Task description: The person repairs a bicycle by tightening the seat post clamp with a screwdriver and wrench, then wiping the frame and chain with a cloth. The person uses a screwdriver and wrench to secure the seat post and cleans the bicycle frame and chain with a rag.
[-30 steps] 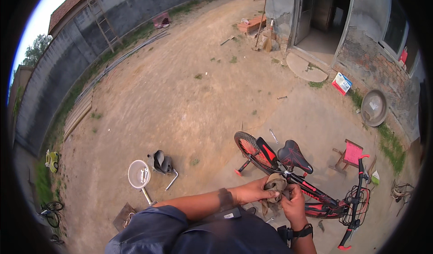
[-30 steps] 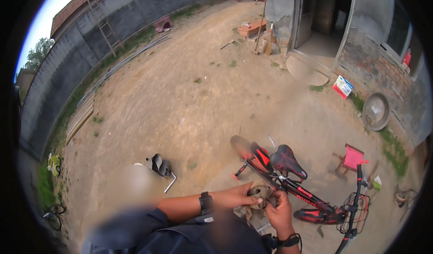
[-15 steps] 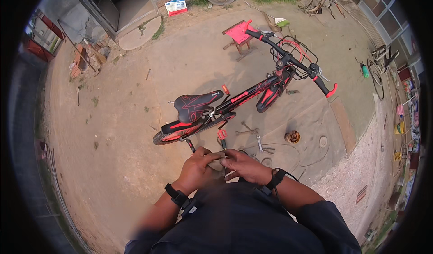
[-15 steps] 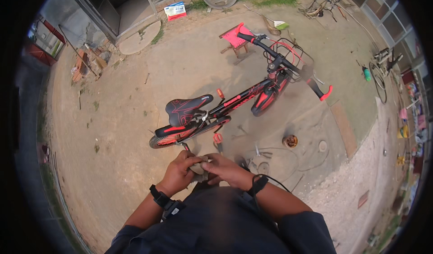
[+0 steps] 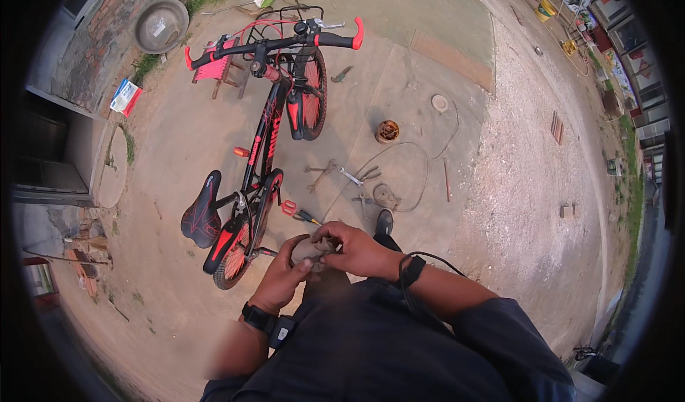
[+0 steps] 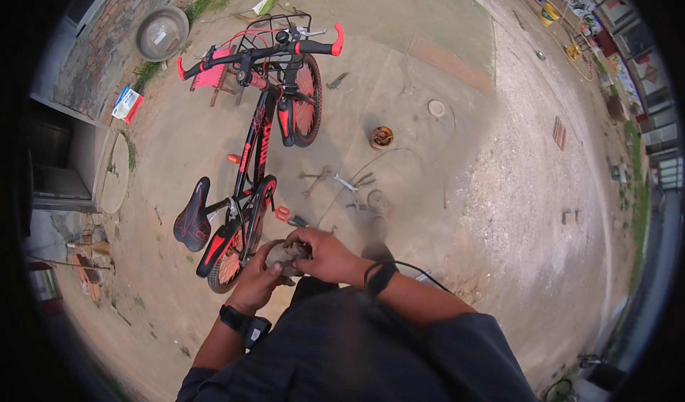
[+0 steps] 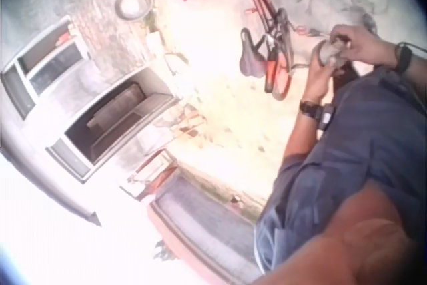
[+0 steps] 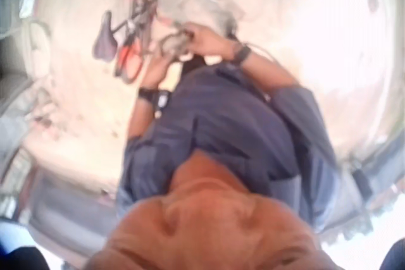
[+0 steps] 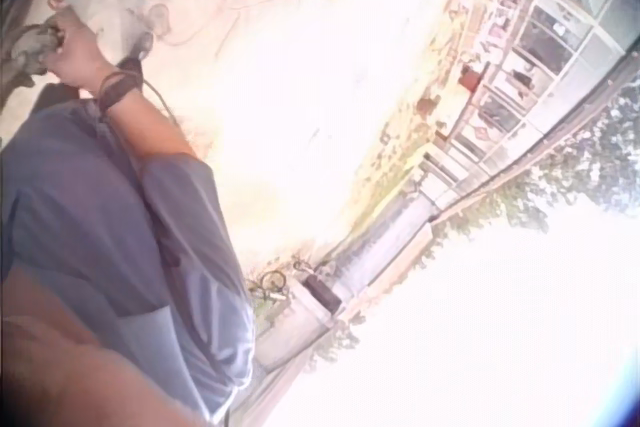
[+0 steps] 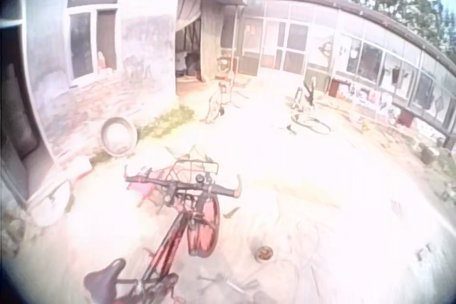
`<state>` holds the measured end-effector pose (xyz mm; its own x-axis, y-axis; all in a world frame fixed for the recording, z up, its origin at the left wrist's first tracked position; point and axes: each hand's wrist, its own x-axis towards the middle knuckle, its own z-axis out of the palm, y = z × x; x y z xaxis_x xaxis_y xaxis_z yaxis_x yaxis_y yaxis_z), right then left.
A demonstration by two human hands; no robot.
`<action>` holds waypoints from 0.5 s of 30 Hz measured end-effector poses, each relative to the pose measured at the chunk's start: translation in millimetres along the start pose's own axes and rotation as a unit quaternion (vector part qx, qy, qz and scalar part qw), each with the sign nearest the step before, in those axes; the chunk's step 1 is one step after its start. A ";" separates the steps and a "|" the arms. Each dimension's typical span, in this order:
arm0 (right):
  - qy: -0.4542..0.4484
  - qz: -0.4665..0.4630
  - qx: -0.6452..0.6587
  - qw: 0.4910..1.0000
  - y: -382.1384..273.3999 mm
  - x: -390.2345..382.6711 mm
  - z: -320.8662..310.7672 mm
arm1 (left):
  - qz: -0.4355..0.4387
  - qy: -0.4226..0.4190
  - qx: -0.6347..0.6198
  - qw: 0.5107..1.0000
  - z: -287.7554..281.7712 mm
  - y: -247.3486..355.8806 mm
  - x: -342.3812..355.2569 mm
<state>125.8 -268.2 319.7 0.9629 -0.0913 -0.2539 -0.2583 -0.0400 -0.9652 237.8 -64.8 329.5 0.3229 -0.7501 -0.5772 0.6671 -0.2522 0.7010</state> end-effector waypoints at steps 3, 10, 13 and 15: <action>0.055 -0.133 -0.129 0.981 16.6 -10.4 -24.4 | -0.013 0.010 0.037 0.999 24.9 -0.1 25.8; 0.073 0.041 -0.099 0.991 42.2 -57.1 -128.7 | -0.037 0.077 0.347 0.934 96.6 8.0 97.4; 0.118 0.159 -0.100 0.975 74.0 -93.3 -193.7 | -0.050 0.134 0.414 0.899 117.3 7.1 130.3; 0.156 0.194 -0.135 0.959 112.0 -124.5 -236.5 | -0.012 0.170 0.448 0.878 111.0 -4.3 149.8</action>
<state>-41.5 -496.6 257.8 0.7312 -0.4438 -0.5181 -0.6432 -0.1953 -0.7404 208.8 -243.9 286.6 0.5990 -0.5501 -0.5818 -0.0701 -0.7598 0.6463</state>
